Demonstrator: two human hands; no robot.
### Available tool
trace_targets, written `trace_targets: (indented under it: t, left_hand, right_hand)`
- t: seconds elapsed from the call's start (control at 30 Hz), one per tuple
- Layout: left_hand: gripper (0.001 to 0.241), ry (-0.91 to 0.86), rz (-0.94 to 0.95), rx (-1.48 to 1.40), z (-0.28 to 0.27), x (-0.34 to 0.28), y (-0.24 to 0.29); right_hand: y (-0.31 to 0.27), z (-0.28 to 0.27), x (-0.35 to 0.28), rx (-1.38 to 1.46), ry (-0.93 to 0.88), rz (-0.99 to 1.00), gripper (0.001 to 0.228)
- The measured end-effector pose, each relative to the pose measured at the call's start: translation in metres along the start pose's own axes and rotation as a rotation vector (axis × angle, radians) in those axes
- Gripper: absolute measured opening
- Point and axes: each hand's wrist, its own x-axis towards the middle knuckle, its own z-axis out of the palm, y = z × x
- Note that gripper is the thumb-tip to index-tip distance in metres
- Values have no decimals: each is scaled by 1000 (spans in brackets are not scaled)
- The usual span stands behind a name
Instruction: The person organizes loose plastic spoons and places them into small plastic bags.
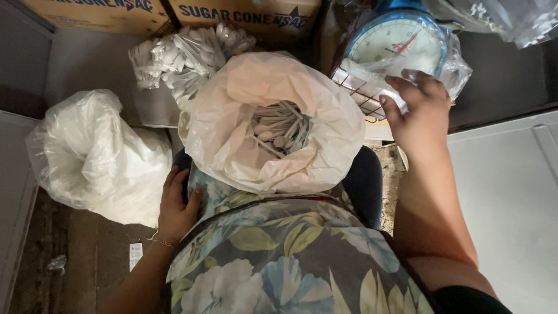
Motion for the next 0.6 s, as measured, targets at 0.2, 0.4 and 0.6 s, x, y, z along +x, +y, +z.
trace_targets:
  t: [0.2, 0.4, 0.6]
  left_hand:
    - [58, -10, -45, -24, -2, 2, 5]
    - [56, 12, 6, -10, 1, 2, -3]
    - [57, 25, 33, -24, 3, 3, -11]
  right_hand:
    - [-13, -56, -12, 129, 446, -122, 29]
    - [6, -108, 37, 22, 385, -255, 114]
    - [-9, -114, 117, -494, 284, -343, 98]
